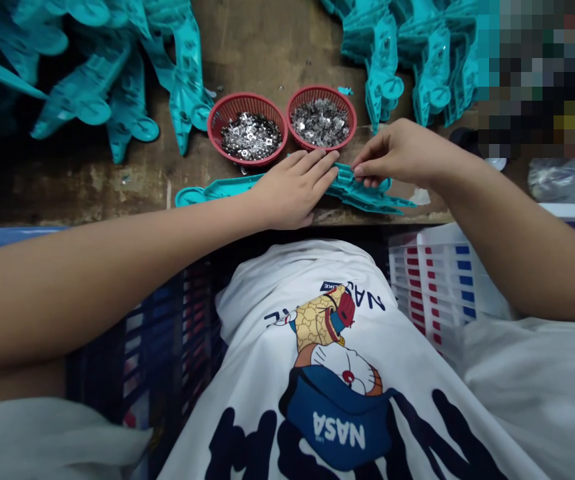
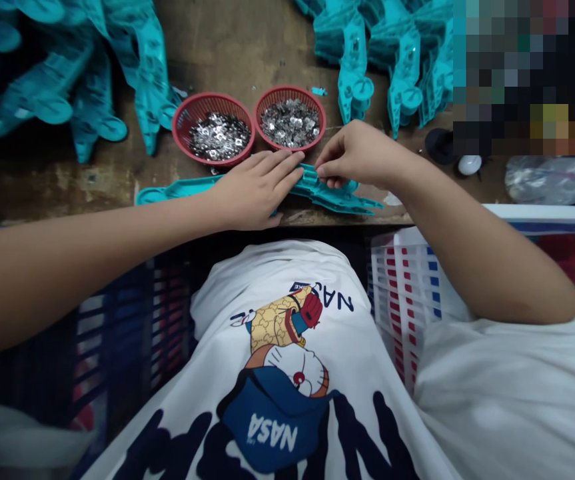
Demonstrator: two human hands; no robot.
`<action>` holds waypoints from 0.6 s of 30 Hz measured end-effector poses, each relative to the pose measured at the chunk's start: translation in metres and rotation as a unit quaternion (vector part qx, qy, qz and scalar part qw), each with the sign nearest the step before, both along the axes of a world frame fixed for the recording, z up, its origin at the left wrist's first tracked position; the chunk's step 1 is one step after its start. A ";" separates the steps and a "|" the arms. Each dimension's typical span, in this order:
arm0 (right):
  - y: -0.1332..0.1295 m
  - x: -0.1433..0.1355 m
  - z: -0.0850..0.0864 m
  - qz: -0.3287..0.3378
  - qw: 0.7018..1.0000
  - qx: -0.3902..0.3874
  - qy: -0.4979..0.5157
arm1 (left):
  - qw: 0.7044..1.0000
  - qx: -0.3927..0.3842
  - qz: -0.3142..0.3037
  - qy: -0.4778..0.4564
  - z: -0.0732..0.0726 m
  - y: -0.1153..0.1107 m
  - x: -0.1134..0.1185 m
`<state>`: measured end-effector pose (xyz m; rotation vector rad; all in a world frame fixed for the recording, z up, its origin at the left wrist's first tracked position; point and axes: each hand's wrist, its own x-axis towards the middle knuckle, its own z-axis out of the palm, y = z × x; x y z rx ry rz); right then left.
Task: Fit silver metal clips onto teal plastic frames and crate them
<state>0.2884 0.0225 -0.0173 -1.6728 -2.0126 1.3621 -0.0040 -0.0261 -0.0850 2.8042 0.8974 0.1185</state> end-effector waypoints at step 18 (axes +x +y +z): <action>-0.012 -0.006 -0.007 -0.002 0.998 0.041 -0.038 | 1.000 -0.014 0.006 -0.003 0.007 -0.003 0.006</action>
